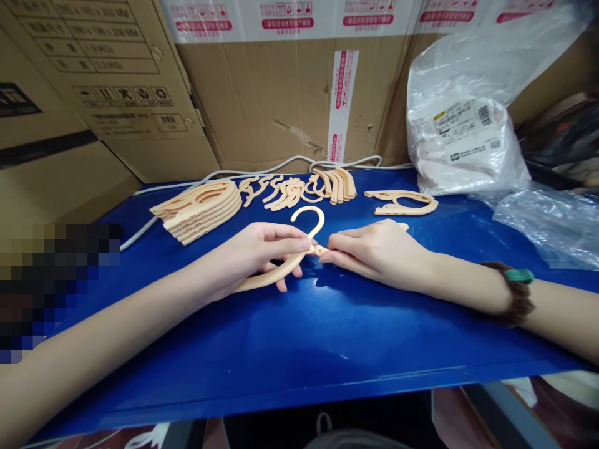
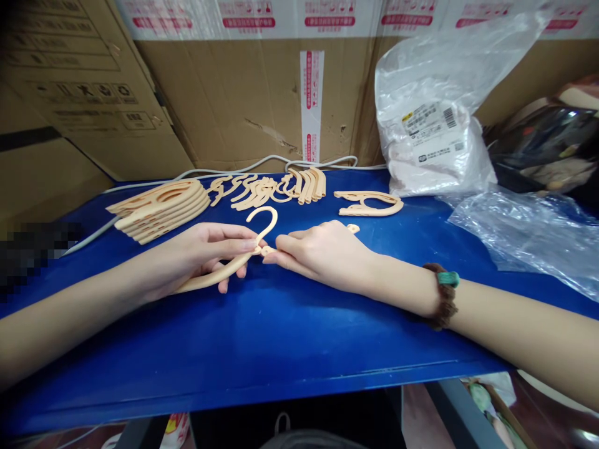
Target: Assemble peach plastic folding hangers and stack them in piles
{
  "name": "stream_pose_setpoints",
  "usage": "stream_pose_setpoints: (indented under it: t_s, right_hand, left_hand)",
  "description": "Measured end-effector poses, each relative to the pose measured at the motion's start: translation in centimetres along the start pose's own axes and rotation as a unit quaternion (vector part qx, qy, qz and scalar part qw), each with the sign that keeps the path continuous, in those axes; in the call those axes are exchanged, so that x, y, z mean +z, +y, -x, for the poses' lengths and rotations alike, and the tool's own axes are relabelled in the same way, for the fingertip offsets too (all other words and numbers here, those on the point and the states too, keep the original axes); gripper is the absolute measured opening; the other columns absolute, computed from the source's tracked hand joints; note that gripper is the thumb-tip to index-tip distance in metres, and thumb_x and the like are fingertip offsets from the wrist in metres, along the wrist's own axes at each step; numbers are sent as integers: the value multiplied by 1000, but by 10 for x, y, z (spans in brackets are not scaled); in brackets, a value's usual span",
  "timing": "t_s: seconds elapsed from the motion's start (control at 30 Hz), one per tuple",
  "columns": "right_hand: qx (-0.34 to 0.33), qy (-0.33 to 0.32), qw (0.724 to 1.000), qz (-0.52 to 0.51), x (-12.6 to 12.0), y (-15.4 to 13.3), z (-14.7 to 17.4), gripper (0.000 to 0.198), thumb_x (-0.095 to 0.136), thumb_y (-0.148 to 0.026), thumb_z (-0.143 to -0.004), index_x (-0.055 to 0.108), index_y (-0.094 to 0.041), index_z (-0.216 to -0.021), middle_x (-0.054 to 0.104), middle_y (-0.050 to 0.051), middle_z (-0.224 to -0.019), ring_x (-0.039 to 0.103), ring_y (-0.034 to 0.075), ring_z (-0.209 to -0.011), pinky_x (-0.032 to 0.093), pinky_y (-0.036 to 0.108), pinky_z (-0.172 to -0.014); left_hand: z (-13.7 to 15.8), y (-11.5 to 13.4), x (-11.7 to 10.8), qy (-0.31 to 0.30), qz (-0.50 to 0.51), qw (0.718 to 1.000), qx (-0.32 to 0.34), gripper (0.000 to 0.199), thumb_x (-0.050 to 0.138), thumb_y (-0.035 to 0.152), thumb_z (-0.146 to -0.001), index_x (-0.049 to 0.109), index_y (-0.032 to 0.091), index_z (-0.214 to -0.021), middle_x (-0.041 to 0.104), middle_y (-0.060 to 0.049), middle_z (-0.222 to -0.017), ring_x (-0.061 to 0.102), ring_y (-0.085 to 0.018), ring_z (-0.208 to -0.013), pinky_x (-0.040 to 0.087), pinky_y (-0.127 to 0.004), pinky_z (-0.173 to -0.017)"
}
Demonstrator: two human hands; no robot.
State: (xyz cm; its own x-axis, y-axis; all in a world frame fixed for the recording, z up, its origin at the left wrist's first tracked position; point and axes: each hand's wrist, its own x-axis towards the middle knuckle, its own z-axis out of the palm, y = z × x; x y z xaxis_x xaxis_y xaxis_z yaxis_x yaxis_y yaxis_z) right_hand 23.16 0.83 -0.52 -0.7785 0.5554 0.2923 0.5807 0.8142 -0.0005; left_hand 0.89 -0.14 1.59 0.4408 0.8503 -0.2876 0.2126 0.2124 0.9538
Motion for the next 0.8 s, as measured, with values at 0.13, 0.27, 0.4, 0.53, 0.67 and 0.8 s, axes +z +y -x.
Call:
stream_pose_setpoints:
  t_s: [0.13, 0.27, 0.4, 0.53, 0.67, 0.8]
  right_hand:
    - [-30, 31, 999, 22, 0, -2, 2, 51, 29, -46, -104, 61, -17, -78, 61, 2, -66, 49, 11, -53, 21, 27, -50]
    - [-50, 51, 997, 40, -1, -6, 3, 46, 34, -42, -104, 63, -17, -79, 62, 1, -67, 52, 11, -55, 23, 27, -50]
    - [-60, 77, 993, 62, 1, -7, 3, 47, 34, -42, -104, 62, -16, -77, 61, 1, -68, 53, 11, -56, 26, 27, -51]
    - [-62, 91, 991, 72, 2, -7, 4, 47, 34, -43, -104, 61, -16, -76, 61, 0, -67, 53, 10, -57, 27, 26, -53]
    - [-73, 90, 991, 66, 3, -8, 4, 46, 36, -42, -104, 61, -16, -76, 61, -1, -67, 54, 10, -56, 27, 27, -52]
    - [-66, 80, 993, 54, 3, -8, 4, 47, 36, -41, -104, 61, -15, -74, 61, -1, -67, 55, 10, -56, 26, 27, -51]
  left_hand:
    - [-1, 0, -2, -22, 10, 1000, -9, 12, 69, 27, -85, 73, 17, -89, 68, -1, -68, 60, -8, -53, 51, -14, -42]
    - [-1, -1, -4, -43, 5, 999, -17, 13, 69, 29, -85, 72, 17, -90, 67, 0, -66, 57, -7, -49, 51, -14, -42]
    - [-2, -3, -5, -69, 3, 997, -18, 12, 68, 28, -86, 71, 18, -91, 66, 1, -66, 59, -8, -52, 53, -14, -43]
    - [-2, -2, -5, -85, 21, 996, -16, 8, 68, 24, -86, 67, 17, -87, 67, 1, -66, 62, -9, -57, 56, -15, -46]
    - [-2, -1, -2, -76, 17, 997, -18, 7, 67, 21, -86, 64, 15, -83, 67, 1, -63, 63, -9, -54, 55, -14, -47]
    - [-1, -1, 0, -63, 4, 998, -1, 7, 65, 18, -86, 63, 14, -82, 69, 1, -63, 64, -8, -53, 54, -12, -48]
